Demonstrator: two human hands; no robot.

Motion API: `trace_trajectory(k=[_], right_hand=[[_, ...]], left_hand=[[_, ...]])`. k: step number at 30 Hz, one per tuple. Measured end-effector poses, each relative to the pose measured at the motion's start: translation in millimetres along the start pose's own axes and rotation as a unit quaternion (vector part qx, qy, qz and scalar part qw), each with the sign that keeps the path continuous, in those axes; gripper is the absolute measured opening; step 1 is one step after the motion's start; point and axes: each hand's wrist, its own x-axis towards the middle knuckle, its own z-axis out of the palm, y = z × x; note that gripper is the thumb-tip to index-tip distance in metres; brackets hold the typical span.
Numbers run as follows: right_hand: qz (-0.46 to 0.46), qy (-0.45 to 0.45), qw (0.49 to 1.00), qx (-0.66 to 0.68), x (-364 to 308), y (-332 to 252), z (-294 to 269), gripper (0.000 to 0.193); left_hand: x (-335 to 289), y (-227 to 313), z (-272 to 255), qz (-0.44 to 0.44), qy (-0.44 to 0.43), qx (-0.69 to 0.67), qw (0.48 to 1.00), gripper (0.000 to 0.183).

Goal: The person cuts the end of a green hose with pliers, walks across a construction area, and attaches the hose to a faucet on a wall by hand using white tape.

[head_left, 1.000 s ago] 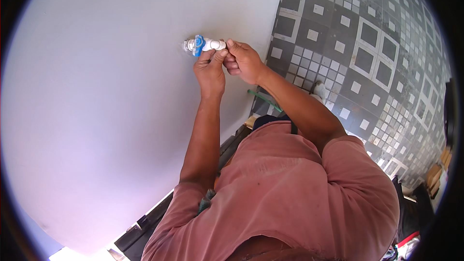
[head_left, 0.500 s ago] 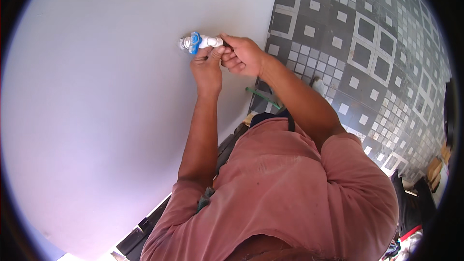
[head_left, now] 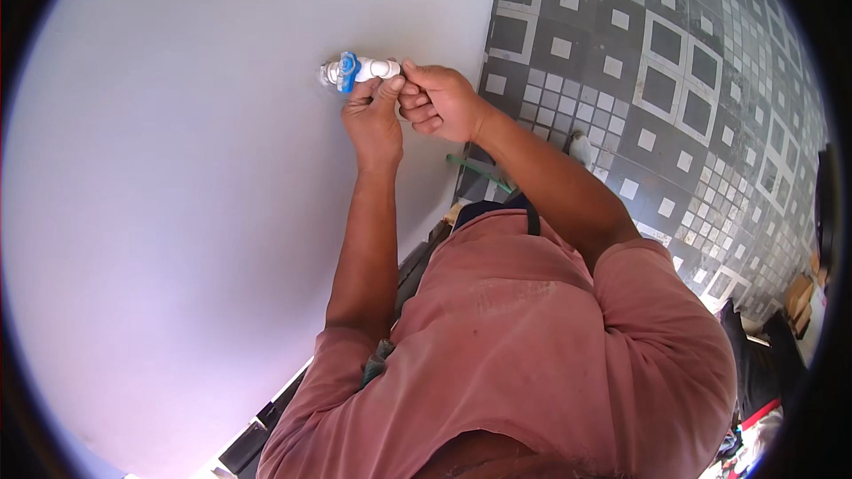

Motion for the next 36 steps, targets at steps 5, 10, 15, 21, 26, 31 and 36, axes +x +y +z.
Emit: trace_trajectory(k=[5, 10, 15, 21, 26, 31, 36], right_hand=[[-0.140, 0.135, 0.964, -0.179, 5.0, 6.1, 15.9, 0.042], [-0.031, 0.067, 0.997, -0.024, 10.8, -8.6, 12.3, 0.041], [0.012, 0.111, 0.990, -0.087, 2.2, -13.4, 13.5, 0.041], [-0.150, 0.080, 0.980, -0.099, 3.9, 8.7, 12.3, 0.043], [0.000, -0.026, 0.999, 0.028, 9.2, -5.7, -9.2, 0.041], [-0.026, 0.073, 0.995, -0.062, 7.1, -2.4, 2.7, 0.039], [-0.066, 0.096, 0.992, -0.054, 12.5, -6.7, 14.0, 0.041]], left_hand=[[-2.3, 8.1, 0.1, -0.058, -0.001, -0.026, 0.998, 0.019], [1.6, 2.6, -5.3, -0.030, 0.009, 0.015, 0.999, 0.018], [2.7, -1.1, -6.0, -0.009, 0.004, 0.014, 1.000, 0.017], [1.3, 1.9, -3.4, -0.007, 0.005, 0.007, 1.000, 0.015], [4.2, -1.6, -6.2, -0.028, -0.008, 0.027, 0.999, 0.015], [3.6, 4.6, -3.9, -0.028, -0.018, 0.005, 0.999, 0.016], [3.2, 6.6, -1.9, -0.023, -0.010, -0.013, 1.000, 0.018]])
